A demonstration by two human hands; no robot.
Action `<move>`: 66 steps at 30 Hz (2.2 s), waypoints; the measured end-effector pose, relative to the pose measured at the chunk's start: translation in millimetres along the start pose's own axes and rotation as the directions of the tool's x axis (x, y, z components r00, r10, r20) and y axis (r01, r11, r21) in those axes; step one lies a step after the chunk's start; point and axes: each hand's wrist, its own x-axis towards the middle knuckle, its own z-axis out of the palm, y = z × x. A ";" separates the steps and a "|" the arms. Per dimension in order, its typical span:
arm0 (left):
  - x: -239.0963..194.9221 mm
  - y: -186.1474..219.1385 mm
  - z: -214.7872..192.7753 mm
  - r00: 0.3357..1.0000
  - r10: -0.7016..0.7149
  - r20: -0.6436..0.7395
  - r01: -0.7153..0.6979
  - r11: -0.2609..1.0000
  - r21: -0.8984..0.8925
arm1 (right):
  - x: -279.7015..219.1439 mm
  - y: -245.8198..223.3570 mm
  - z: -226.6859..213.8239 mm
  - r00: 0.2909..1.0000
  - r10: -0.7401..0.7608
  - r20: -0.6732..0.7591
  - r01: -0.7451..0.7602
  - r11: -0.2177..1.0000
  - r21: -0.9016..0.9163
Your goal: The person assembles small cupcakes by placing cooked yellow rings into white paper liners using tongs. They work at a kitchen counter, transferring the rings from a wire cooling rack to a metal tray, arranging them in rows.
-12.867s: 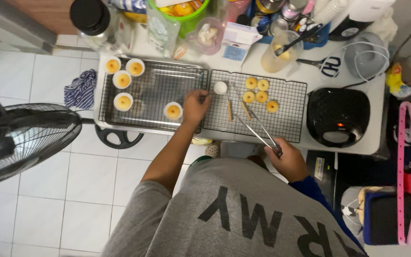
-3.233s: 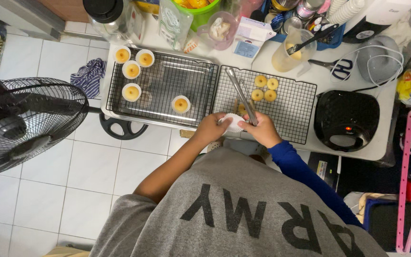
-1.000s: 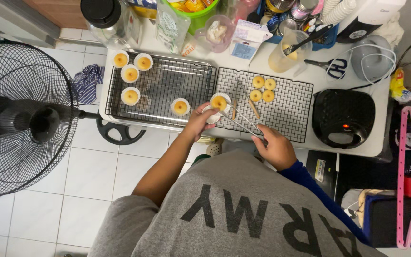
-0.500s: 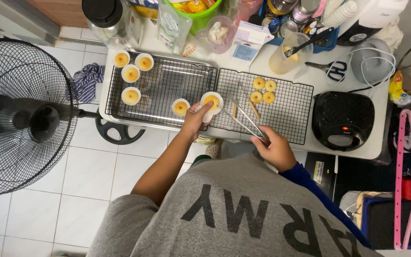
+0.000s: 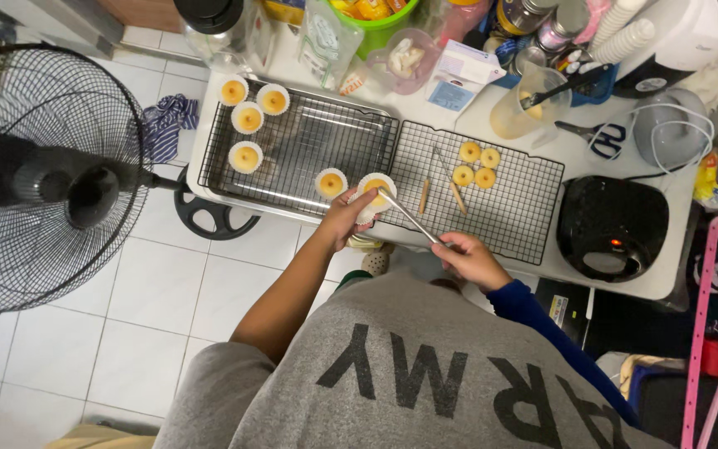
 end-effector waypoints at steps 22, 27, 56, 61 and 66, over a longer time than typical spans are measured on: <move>-15.1 -37.5 -70.1 0.983 0.014 -0.185 -0.002 0.998 0.065 | 169.5 44.3 35.9 0.990 0.014 -0.139 -0.009 0.999 0.037; -8.7 -39.2 -68.7 0.981 -0.009 -0.193 0.027 0.996 0.089 | 140.5 32.0 31.8 0.926 -0.302 -0.225 0.228 0.925 -0.305; 17.7 -43.0 84.9 0.805 0.264 0.531 -0.471 0.828 0.303 | 21.4 4.5 -2.7 0.844 -0.404 -0.352 0.397 0.913 -0.098; 13.3 -34.4 84.8 0.872 0.145 0.467 -0.335 0.873 0.355 | 18.6 6.8 -6.7 0.820 -0.470 -0.327 0.425 0.882 -0.202; 11.5 -31.4 83.0 0.928 0.154 0.339 -0.277 0.894 0.352 | 23.6 14.5 -15.7 0.789 -0.450 -0.418 0.453 0.886 -0.097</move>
